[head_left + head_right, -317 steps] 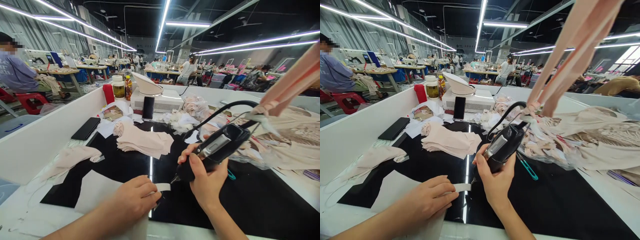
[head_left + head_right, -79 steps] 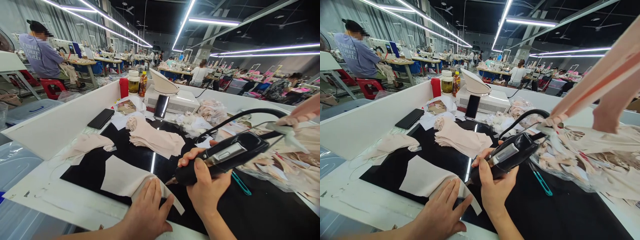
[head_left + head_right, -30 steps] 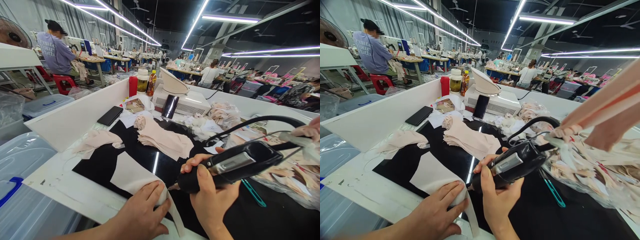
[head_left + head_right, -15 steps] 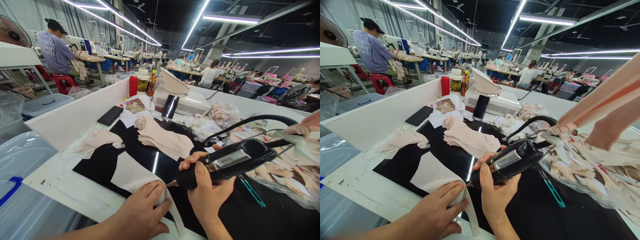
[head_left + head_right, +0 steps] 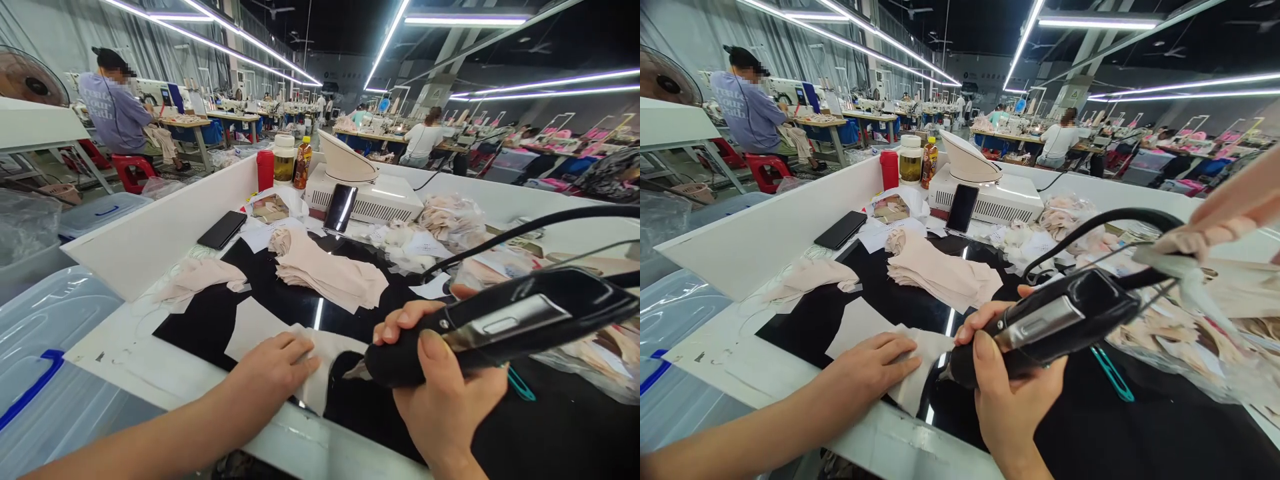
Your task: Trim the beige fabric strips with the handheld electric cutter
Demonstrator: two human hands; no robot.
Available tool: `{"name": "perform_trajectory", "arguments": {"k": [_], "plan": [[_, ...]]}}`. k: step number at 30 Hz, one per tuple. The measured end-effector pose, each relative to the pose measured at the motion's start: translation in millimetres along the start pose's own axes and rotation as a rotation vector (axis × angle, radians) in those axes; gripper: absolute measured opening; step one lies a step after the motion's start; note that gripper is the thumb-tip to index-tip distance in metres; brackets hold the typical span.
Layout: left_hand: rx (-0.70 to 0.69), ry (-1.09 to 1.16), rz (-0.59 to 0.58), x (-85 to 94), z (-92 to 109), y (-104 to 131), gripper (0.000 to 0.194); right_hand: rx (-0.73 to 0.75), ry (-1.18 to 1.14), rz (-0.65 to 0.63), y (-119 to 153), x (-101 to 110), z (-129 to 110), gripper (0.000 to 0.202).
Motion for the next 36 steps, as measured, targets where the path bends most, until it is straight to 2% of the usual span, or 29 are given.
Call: {"name": "perform_trajectory", "arguments": {"k": [3, 9, 17, 19, 21, 24, 28, 31, 36], "plan": [[0.037, -0.075, -0.021, -6.7, 8, -7, 0.043, -0.008, -0.003, -0.028, 9, 6, -6, 0.045], [0.066, -0.103, -0.015, -5.3, 15, -14, 0.022, 0.023, 0.016, -0.05, 17, 15, -8, 0.044], [0.08, -0.153, -0.001, -6.1, 15, -12, 0.022, 0.032, 0.011, -0.093, 23, 19, 1, 0.044], [0.058, -0.184, 0.035, -4.3, 17, -12, 0.019, 0.04, 0.016, -0.096, 24, 19, 1, 0.045], [0.035, -0.232, 0.121, 1.3, 21, -12, 0.021, 0.05, 0.023, -0.094, 24, 19, 0, 0.045], [-0.093, -0.177, 0.246, 10.8, 33, -11, 0.025, 0.052, 0.024, -0.094, 23, 19, -1, 0.044], [-0.286, 0.111, 0.219, 11.5, 48, -9, 0.022, 0.048, 0.021, -0.1, 23, 19, -1, 0.043], [-0.312, 0.171, 0.22, 5.0, 48, -8, 0.021, 0.046, 0.023, -0.106, 24, 21, 0, 0.044], [-0.313, 0.19, 0.221, -4.4, 37, -9, 0.022, 0.042, 0.017, -0.106, 23, 20, 1, 0.045]]}}
Point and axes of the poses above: each hand's wrist, its own y-axis away from the middle knuckle, its own x-axis out of the back of the hand, z = x × y, the point moved 5 cm from there along -y, towards the middle knuckle, and after that the axes turned 9 degrees about z, right-handed, at the moved point
